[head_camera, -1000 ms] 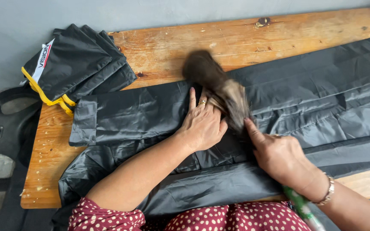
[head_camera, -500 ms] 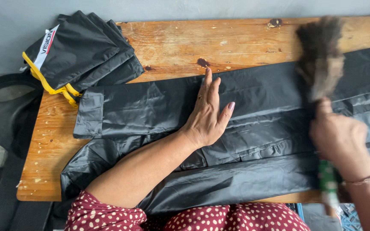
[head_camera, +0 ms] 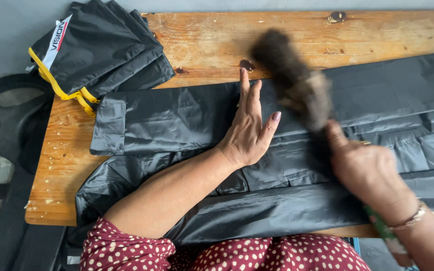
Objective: The person unzips a black drawstring bag, removes a folded black fabric item, and places it on a wooden table. They then use a brush to sweep the surface of the fabric item repeatedly.
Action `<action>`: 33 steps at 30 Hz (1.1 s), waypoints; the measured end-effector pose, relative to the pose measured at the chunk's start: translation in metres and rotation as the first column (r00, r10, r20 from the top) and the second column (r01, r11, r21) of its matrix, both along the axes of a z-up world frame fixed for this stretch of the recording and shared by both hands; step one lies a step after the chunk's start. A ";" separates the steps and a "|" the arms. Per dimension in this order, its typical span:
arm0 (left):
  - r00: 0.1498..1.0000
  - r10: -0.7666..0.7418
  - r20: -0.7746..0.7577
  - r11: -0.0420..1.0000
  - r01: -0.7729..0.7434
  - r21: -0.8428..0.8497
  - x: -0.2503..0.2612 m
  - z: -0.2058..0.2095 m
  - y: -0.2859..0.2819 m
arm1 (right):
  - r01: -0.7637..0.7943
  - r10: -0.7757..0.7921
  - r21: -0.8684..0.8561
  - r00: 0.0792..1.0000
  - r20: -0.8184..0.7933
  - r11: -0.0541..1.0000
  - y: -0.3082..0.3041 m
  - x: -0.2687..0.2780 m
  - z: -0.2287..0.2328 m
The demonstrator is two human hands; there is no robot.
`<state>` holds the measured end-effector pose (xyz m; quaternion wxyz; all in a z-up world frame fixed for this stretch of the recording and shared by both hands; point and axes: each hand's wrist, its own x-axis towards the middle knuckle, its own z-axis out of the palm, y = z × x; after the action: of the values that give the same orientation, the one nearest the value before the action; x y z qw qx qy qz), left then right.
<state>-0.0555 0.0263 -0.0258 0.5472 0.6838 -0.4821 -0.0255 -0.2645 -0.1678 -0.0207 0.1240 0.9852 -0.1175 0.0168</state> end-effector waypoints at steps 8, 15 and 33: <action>0.976 0.076 -0.204 0.990 -0.050 0.133 -0.001 0.018 0.000 | 0.400 -0.480 0.628 0.876 -0.048 0.667 -0.048 -0.021 0.038; 0.537 0.263 -0.802 0.916 -0.400 0.032 0.074 -0.011 -0.012 | 0.098 -0.263 0.835 0.963 0.057 0.541 0.038 0.003 0.066; 0.155 0.069 -0.985 0.906 -0.423 -0.004 0.085 0.037 0.003 | -0.171 0.028 0.686 0.976 0.215 0.708 0.042 0.071 0.081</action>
<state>0.0298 0.0291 0.0112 0.8123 0.4968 0.0929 -0.2910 -0.1940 -0.1261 0.0605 -0.2709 0.9572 -0.0728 0.0710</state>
